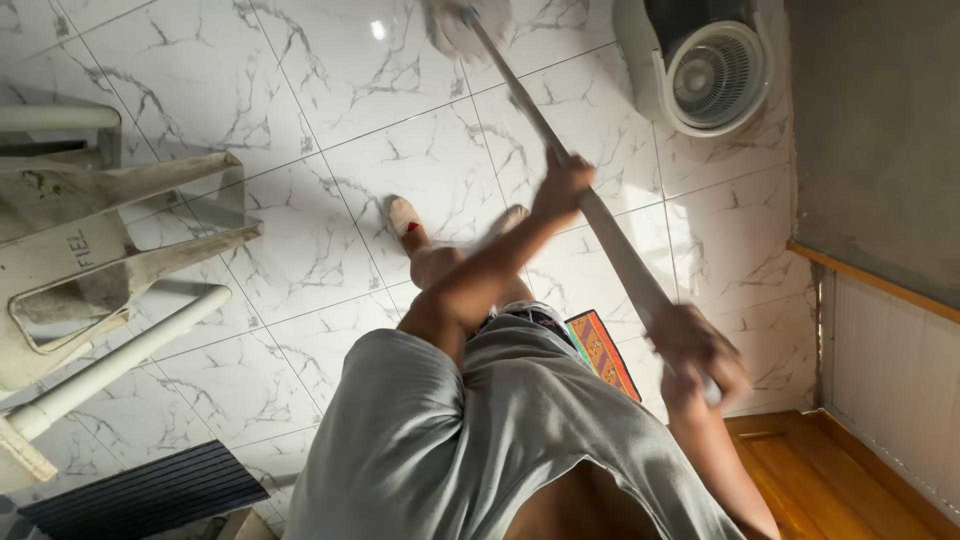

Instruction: The person mops a white marble-patterned tiled floor using a spin mop. They move around the room, cleaning the floor around various items including stacked chairs, a mattress, and a mop bucket.

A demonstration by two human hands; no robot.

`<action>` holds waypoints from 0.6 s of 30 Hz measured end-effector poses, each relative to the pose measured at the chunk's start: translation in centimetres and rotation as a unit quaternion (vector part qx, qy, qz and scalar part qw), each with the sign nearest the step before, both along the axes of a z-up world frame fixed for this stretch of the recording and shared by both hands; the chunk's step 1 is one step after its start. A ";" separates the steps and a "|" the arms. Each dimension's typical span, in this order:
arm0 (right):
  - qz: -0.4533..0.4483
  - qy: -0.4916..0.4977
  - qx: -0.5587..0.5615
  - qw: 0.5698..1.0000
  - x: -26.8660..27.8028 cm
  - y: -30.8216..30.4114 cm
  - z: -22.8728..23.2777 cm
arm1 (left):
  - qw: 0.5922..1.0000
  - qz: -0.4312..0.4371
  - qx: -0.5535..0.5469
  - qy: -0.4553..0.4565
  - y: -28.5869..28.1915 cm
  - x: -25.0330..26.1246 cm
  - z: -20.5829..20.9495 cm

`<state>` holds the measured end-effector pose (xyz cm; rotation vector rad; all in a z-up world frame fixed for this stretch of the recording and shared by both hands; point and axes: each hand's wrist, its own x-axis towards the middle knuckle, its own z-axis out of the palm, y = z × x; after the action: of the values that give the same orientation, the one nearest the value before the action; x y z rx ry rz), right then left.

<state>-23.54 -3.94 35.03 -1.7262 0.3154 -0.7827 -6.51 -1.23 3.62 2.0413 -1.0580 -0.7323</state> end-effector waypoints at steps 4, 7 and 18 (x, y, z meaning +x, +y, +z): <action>-0.057 -0.047 -0.018 0.997 -3.7 -0.4 3.3 | 0.997 -0.034 -0.016 0.072 -0.9 -6.6 6.1; -0.090 -0.099 -0.035 0.990 -2.8 -0.9 2.2 | 0.994 -0.053 -0.008 0.096 -2.1 -5.6 5.7; -0.072 -0.132 -0.051 0.987 12.2 -6.1 -8.5 | 0.997 -0.053 -0.061 -0.012 -10.0 14.9 -6.9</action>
<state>-11.35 -10.00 26.54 -1.6831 0.2231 -1.1385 8.38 -11.28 -3.32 1.9073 -1.2022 -0.6799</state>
